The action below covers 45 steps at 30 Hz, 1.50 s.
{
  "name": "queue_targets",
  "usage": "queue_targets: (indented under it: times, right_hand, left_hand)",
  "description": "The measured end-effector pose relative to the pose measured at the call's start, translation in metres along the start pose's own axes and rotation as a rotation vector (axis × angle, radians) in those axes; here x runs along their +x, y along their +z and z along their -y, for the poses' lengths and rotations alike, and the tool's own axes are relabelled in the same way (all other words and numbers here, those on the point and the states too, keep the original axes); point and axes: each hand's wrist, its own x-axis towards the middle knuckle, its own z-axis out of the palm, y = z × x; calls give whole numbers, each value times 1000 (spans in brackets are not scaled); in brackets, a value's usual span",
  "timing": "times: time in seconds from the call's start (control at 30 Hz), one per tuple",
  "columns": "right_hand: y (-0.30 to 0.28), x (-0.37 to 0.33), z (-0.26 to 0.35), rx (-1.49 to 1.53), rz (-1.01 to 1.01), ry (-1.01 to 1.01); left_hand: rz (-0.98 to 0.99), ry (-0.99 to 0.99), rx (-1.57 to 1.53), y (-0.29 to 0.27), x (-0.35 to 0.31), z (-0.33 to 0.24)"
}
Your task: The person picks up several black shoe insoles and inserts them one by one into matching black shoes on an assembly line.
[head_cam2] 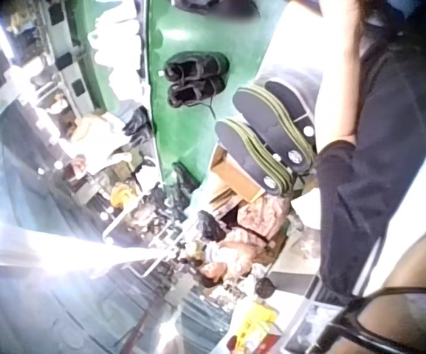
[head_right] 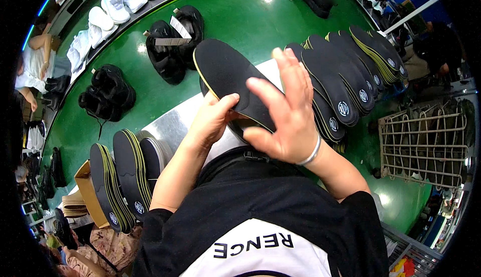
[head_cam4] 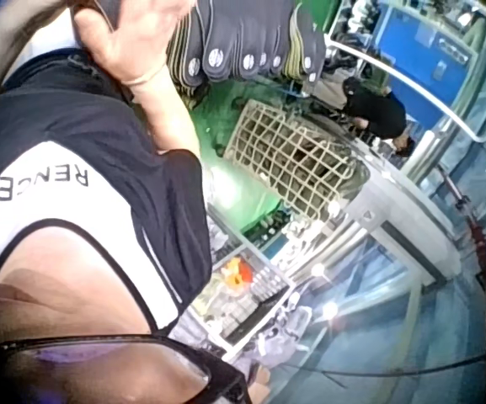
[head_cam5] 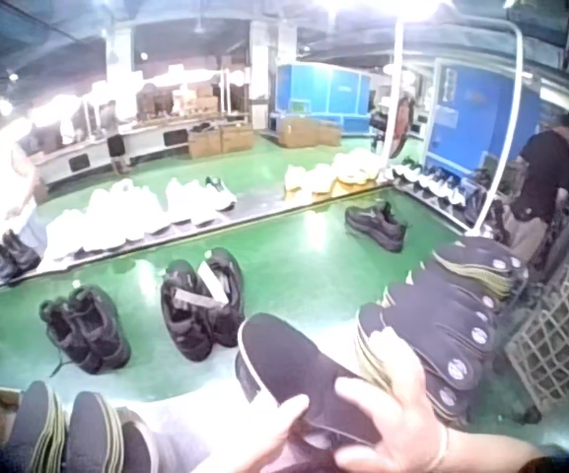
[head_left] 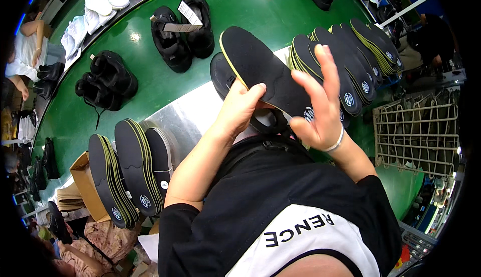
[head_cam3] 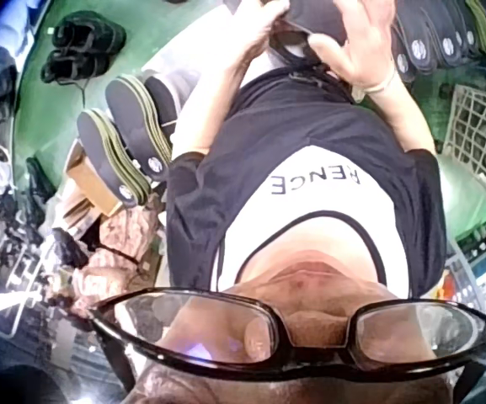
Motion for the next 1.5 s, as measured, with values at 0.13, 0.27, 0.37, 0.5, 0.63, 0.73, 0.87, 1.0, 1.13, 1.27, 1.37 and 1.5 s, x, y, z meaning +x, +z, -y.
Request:
queue_targets:
  times: [0.13,0.27,0.37,0.5,0.63,0.73,0.87,1.0,1.13,1.27,1.37,1.5]
  right_hand:
    - [53,21,-36,-35,381,-105]
    - [50,22,-110,-184,151,466]
    - [27,28,-70,377,188,555]
    - [24,13,-16,152,388,266]
    - [20,-3,-18,443,251,621]
    - [13,1,-12,431,362,395]
    - [25,-5,-5,638,352,367]
    - [22,-15,-12,896,338,628]
    - [-5,-26,-26,973,158,818]
    - [-34,-35,-44,923,42,821]
    - [-40,-49,-52,642,292,652]
    - [-43,-50,-40,449,404,545]
  left_hand:
    - [63,115,190,5,5,13]
    - [-64,96,142,1,3,-3]
    - [-74,108,123,-15,2,-9]
    - [-18,215,2,-3,2,-2]
    - [262,216,28,7,-1,-5]
    - [211,233,-93,-2,1,-10]
    - [41,211,-71,5,-4,-6]
    - [37,212,-110,12,4,2]
    - [-77,191,333,14,9,3]
    - [126,584,1619,-17,10,42]
    - [250,226,1962,-2,8,51]
    - [136,409,1737,-10,23,56]
